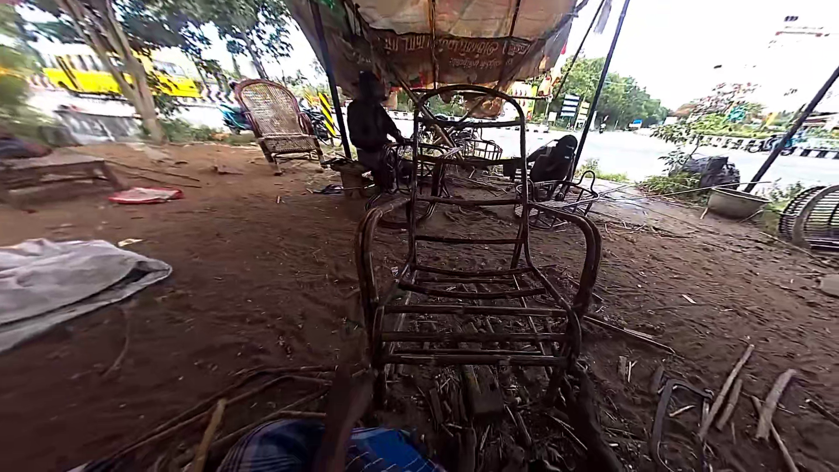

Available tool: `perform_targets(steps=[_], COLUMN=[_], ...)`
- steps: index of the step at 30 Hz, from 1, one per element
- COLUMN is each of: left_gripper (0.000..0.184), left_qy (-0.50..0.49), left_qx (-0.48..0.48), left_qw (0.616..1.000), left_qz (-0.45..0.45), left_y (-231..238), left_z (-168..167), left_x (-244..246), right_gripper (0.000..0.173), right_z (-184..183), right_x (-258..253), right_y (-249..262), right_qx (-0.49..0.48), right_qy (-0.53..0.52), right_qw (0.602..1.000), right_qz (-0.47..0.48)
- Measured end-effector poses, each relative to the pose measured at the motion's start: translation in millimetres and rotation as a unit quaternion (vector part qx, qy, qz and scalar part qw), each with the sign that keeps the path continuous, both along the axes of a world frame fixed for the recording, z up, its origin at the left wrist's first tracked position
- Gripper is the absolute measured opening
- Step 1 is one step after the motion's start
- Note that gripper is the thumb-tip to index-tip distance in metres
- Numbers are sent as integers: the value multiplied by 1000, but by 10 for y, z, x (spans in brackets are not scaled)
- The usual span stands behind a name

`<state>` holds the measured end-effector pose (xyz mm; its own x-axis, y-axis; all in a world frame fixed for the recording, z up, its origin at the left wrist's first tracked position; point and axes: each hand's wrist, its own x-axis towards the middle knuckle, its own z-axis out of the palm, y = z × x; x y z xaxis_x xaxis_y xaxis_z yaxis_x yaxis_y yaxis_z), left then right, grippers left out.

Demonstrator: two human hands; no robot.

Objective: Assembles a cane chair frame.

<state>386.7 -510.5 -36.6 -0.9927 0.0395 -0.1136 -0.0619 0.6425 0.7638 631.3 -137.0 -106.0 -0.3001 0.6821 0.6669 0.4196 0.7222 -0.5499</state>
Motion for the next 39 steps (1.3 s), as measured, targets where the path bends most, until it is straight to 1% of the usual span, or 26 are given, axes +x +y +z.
perform_targets(steps=[1, 2, 3, 4, 5, 7, 9, 10, 11, 14, 16, 19, 21, 22, 24, 26, 28, 31, 34, 35, 37, 39], left_gripper=[72, 68, 63, 55, 50, 45, 41, 40, 38, 36, 33, 37, 39, 40, 40, 37, 36, 39, 42, 41, 37, 36], left_qy=[6, 9, 12, 19, 30, 61, 89, 104, 123, 166, 190, 233, 244, 245, 241, 217, 198, 155, 84, 83, 94, 106], left_qx=[-1, -7, -17, -31, -37, -44, -61, -71, -82, -89, -90, -82, -42, -13, 55, 94, 78, 60, 54, 43, 28, 30], left_qw=[1000, 999, 997, 995, 994, 992, 989, 987, 984, 978, 972, 963, 961, 960, 957, 960, 969, 983, 992, 992, 991, 991], left_qz=[-19, -43, -71, -90, -100, -103, -106, -103, -100, -93, -100, -104, -122, -135, -150, -150, -124, -82, -75, -79, -87, -77], left_y=[28, 70, 118, 177, 223, 255, 249, 264, 302, 507, 680, 856, 945, 966, 930, 913, 862, 755, 702, 725, 845, 937], left_z=[2, -17, -51, -93, -125, -124, -26, 92, 264, 851, 1194, 1610, 1756, 1775, 1764, 1714, 1573, 1078, 698, 603, 498, 503], left_x=[-73, -137, -192, -240, -268, -271, -301, -351, -425, -668, -945, -1435, -1789, -1961, -2252, -2352, -2336, -2311, -2076, -2002, -1921, -1866], right_gripper=[48, 51, 51, 49, 46, 40, 38, 37, 34, 30, 35, 46, 52, 54, 54, 57, 61, 61, 59, 58, 52, 50], right_z=[-244, -340, -408, -434, -400, -157, 115, 293, 478, 1152, 1571, 2098, 2368, 2460, 2604, 2735, 2815, 2795, 2776, 2790, 2843, 2932], right_x=[-39, -58, -101, -144, -173, -152, -113, -139, -217, -504, -793, -1245, -1469, -1579, -1800, -1935, -2041, -2136, -2218, -2223, -2150, -2062], right_y=[353, 602, 774, 875, 904, 812, 723, 729, 788, 1015, 1299, 1669, 1852, 1938, 2013, 2066, 2133, 2268, 2341, 2323, 2282, 2240], right_qx=[-39, -123, -179, -206, -213, -197, -201, -215, -205, -185, -183, -179, -188, -194, -209, -218, -214, -216, -228, -230, -224, -221], right_qy=[-8, -40, -42, -29, -19, -32, -53, -68, -71, -54, -51, -94, -94, -85, -71, -82, -102, -92, -81, -88, -105, -131], right_qw=[996, 982, 971, 965, 964, 969, 970, 967, 970, 976, 976, 974, 973, 972, 968, 966, 968, 970, 967, 966, 967, 965], right_qz=[80, 134, 152, 158, 157, 143, 127, 119, 110, 100, 110, 98, 99, 106, 117, 110, 87, 69, 74, 73, 56, 46])
